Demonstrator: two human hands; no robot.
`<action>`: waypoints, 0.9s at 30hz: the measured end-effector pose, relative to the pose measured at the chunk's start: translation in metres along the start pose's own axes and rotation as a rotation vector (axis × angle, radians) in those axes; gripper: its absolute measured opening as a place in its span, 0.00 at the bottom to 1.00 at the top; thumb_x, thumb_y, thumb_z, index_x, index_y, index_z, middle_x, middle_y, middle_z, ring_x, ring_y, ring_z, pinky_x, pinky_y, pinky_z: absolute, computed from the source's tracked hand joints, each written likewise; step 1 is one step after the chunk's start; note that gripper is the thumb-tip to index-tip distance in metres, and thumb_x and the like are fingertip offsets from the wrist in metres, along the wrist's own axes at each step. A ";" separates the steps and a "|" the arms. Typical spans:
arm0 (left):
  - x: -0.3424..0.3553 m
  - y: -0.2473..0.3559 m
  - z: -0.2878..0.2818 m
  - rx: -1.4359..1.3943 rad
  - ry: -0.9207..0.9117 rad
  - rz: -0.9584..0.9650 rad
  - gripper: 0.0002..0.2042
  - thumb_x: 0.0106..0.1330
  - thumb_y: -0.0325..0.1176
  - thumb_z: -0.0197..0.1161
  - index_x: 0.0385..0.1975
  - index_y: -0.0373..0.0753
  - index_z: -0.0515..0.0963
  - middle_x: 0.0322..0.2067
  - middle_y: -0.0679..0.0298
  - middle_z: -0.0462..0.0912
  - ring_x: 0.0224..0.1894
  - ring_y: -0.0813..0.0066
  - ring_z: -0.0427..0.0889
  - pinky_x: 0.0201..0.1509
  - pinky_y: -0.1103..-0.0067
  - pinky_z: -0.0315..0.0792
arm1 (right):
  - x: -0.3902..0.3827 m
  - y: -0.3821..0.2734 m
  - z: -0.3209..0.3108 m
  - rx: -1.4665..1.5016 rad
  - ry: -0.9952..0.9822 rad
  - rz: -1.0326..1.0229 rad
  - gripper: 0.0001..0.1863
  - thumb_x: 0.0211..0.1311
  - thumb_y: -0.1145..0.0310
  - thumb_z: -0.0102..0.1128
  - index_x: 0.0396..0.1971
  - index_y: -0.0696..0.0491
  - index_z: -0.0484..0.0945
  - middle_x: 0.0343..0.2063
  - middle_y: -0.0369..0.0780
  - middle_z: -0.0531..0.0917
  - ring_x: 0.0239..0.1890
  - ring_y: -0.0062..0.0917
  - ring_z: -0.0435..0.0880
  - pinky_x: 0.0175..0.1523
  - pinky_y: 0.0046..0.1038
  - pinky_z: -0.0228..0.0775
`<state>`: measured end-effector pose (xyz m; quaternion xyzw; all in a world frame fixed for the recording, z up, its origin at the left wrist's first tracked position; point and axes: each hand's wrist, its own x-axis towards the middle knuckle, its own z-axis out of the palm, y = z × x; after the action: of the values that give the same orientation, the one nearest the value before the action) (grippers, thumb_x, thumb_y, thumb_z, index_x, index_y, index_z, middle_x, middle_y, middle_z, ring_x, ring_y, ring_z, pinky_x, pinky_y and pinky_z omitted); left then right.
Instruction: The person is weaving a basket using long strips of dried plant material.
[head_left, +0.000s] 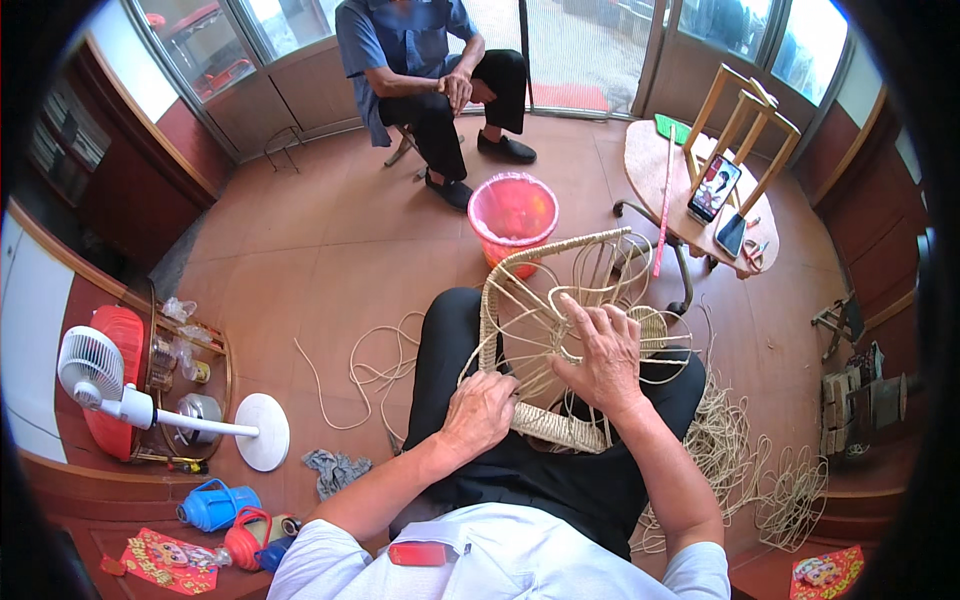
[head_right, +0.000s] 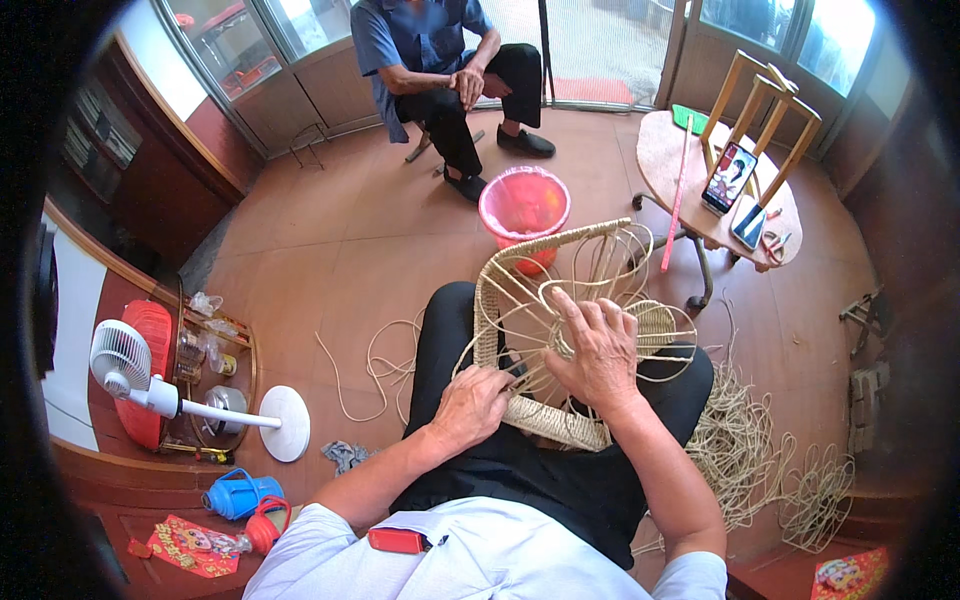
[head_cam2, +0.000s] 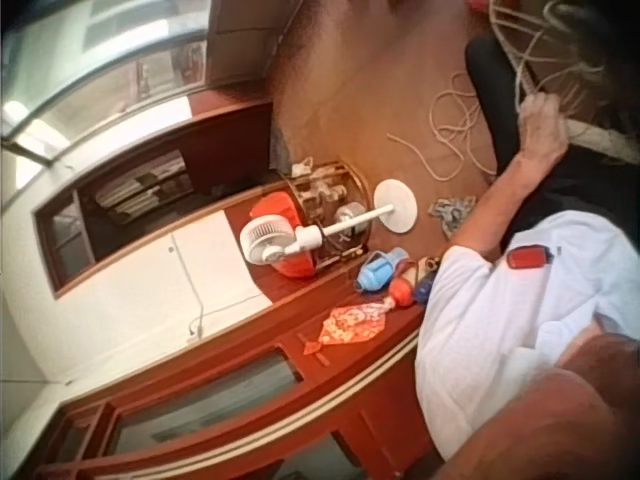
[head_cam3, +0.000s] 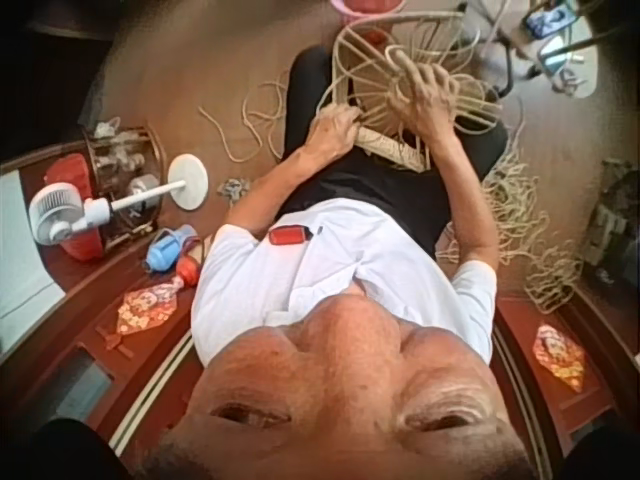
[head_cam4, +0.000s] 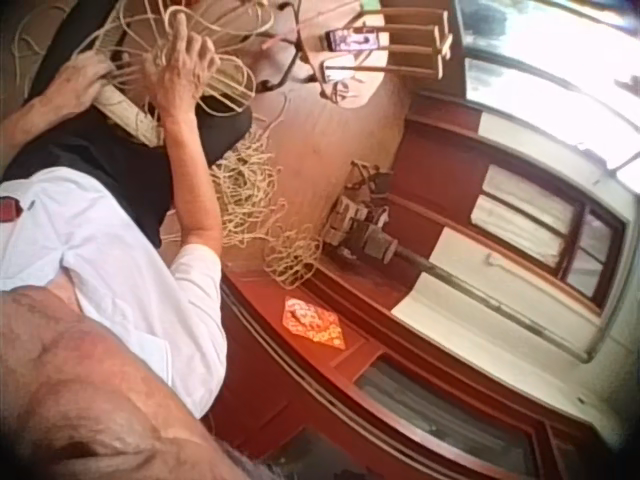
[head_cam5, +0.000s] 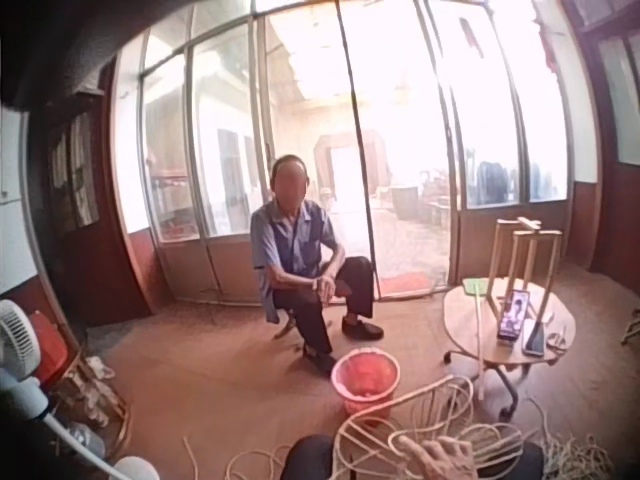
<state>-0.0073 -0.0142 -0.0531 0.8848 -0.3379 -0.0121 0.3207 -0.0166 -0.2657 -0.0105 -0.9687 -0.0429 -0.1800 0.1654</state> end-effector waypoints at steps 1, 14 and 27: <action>0.001 0.001 -0.001 -0.003 -0.023 -0.026 0.11 0.71 0.29 0.65 0.49 0.35 0.86 0.43 0.49 0.88 0.49 0.46 0.86 0.59 0.58 0.80 | 0.001 0.000 0.000 0.000 -0.004 0.001 0.51 0.52 0.52 0.81 0.80 0.39 0.72 0.58 0.38 0.83 0.67 0.40 0.76 0.74 0.46 0.63; 0.003 0.003 0.007 0.070 0.097 0.013 0.08 0.70 0.29 0.66 0.46 0.39 0.80 0.36 0.54 0.85 0.42 0.52 0.85 0.50 0.60 0.75 | 0.005 0.002 0.000 0.003 0.009 -0.011 0.50 0.53 0.52 0.80 0.80 0.39 0.72 0.56 0.38 0.83 0.65 0.38 0.77 0.74 0.46 0.62; 0.010 0.033 -0.002 0.149 0.176 0.288 0.03 0.72 0.29 0.67 0.39 0.37 0.81 0.39 0.54 0.86 0.46 0.52 0.87 0.54 0.61 0.81 | 0.003 0.002 -0.002 0.003 0.000 -0.031 0.49 0.54 0.53 0.79 0.80 0.38 0.72 0.55 0.38 0.83 0.64 0.37 0.77 0.73 0.45 0.62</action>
<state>-0.0182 -0.0378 -0.0308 0.8462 -0.4316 0.1364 0.2811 -0.0141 -0.2685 -0.0082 -0.9677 -0.0580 -0.1823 0.1641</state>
